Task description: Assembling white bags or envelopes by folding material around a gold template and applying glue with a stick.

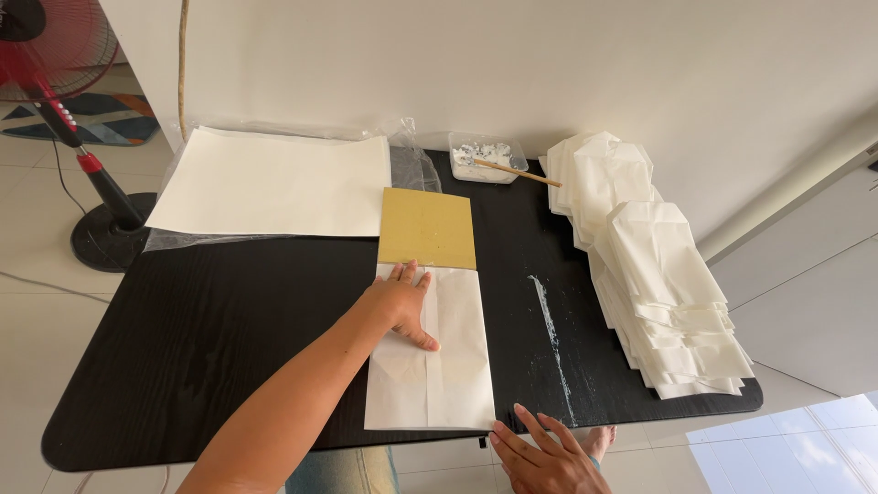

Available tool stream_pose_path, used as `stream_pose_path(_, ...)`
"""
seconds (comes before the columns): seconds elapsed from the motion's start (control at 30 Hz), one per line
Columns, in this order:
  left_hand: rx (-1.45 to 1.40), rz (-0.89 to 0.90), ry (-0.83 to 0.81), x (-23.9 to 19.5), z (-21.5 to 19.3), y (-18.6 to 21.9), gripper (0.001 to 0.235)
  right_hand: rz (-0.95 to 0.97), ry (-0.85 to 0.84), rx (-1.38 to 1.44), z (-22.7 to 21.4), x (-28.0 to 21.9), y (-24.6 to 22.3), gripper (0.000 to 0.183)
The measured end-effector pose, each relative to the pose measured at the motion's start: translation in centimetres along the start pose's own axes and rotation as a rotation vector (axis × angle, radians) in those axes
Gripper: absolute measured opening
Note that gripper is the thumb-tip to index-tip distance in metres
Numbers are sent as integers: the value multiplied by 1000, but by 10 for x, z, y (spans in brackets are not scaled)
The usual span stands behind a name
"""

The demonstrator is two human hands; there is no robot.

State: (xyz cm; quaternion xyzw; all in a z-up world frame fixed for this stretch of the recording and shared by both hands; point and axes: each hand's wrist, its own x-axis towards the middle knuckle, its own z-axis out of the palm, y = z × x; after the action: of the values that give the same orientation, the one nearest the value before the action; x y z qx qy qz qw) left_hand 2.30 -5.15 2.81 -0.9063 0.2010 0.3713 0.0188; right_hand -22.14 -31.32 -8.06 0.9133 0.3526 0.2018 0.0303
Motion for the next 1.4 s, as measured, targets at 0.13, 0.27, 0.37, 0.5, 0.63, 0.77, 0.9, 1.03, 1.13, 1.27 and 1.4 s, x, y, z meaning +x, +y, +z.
stream_pose_path(0.13,14,2,1,2,1,-2,143,38,103,126,-27,15,-10,32)
stream_pose_path(0.27,14,10,8,7,4,-4,144,244,231,139,-65,71,-31,23)
stream_pose_path(0.37,-22,44,104,2,10,-9,146,294,68,214,-43,82,-29,46)
stream_pose_path(0.5,-8,103,148,-5,13,-21,144,358,30,240,-28,86,-27,44)
stream_pose_path(0.63,4,126,151,1,13,-25,148,333,63,321,-23,86,-28,32)
stream_pose_path(0.77,41,121,136,1,13,-23,154,475,199,394,-25,82,-25,40)
stream_pose_path(0.9,20,133,179,7,20,-24,152,943,226,411,-5,46,-15,60)
stream_pose_path(1.03,52,60,149,-1,21,-12,148,1264,158,531,-9,30,-12,64)
stream_pose_path(1.13,78,29,109,-3,20,-8,147,1358,128,595,-8,23,-9,51)
stream_pose_path(1.27,94,10,119,-4,19,-12,150,1442,137,639,1,19,-12,34)
stream_pose_path(1.4,67,30,142,-2,19,-14,152,1531,115,602,6,23,-15,30)
